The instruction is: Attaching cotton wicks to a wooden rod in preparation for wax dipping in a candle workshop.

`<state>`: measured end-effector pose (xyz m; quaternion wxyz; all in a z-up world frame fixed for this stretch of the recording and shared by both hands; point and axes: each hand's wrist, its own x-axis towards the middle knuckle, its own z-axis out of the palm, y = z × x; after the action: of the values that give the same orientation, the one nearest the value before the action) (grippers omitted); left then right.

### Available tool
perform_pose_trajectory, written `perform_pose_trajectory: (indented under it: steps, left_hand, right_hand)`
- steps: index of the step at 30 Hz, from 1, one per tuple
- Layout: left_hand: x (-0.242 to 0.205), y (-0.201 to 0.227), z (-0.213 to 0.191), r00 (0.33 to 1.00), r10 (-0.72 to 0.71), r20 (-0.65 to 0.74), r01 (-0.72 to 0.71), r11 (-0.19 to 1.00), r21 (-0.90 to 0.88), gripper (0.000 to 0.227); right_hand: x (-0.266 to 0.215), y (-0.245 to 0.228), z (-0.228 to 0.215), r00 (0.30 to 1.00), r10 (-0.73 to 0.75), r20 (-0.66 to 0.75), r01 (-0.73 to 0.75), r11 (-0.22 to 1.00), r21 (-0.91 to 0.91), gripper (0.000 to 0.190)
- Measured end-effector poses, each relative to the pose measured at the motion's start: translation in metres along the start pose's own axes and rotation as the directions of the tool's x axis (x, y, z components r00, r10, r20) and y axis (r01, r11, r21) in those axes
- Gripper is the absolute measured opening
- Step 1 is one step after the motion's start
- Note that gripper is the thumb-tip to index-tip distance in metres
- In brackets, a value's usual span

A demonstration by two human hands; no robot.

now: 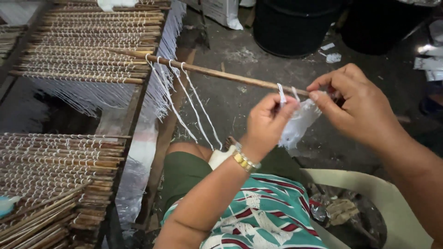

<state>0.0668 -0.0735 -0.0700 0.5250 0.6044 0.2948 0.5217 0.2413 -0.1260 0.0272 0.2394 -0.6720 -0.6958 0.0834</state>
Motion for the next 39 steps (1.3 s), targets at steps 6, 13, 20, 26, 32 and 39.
perform_pose_trajectory:
  steps: [6,13,20,26,32,39]
  left_hand:
    - [-0.004,0.004,-0.002,0.98,0.114,0.164,-0.145,0.971,0.189,0.029]
    - [0.001,0.012,-0.019,0.997,-0.031,0.074,0.007,0.952,0.306,0.036]
    - [0.001,-0.004,-0.009,0.997,-0.043,-0.067,0.042,0.999,-0.014,0.012]
    - [0.0,0.003,-0.013,0.965,0.233,0.124,-0.261,0.911,0.318,0.028]
    - [-0.007,0.024,-0.022,0.994,-0.046,0.097,0.039,0.997,0.069,0.024]
    - [-0.014,0.03,-0.019,0.98,-0.139,0.144,0.132,0.989,0.061,0.03]
  right_hand:
    - [-0.002,-0.006,0.005,0.996,0.093,0.015,-0.092,0.995,-0.032,0.024]
    - [0.0,-0.009,-0.001,0.996,0.075,0.054,-0.079,0.994,0.078,0.026]
    - [0.0,-0.015,-0.001,0.998,0.003,0.068,-0.01,0.996,0.092,0.029]
    - [-0.005,-0.013,-0.001,0.998,0.019,0.064,-0.028,0.991,0.132,0.033]
    - [-0.002,-0.019,0.0,0.985,0.136,0.107,-0.144,0.987,0.067,0.026]
    - [-0.002,-0.024,-0.007,0.977,0.167,0.13,-0.179,0.98,0.089,0.034]
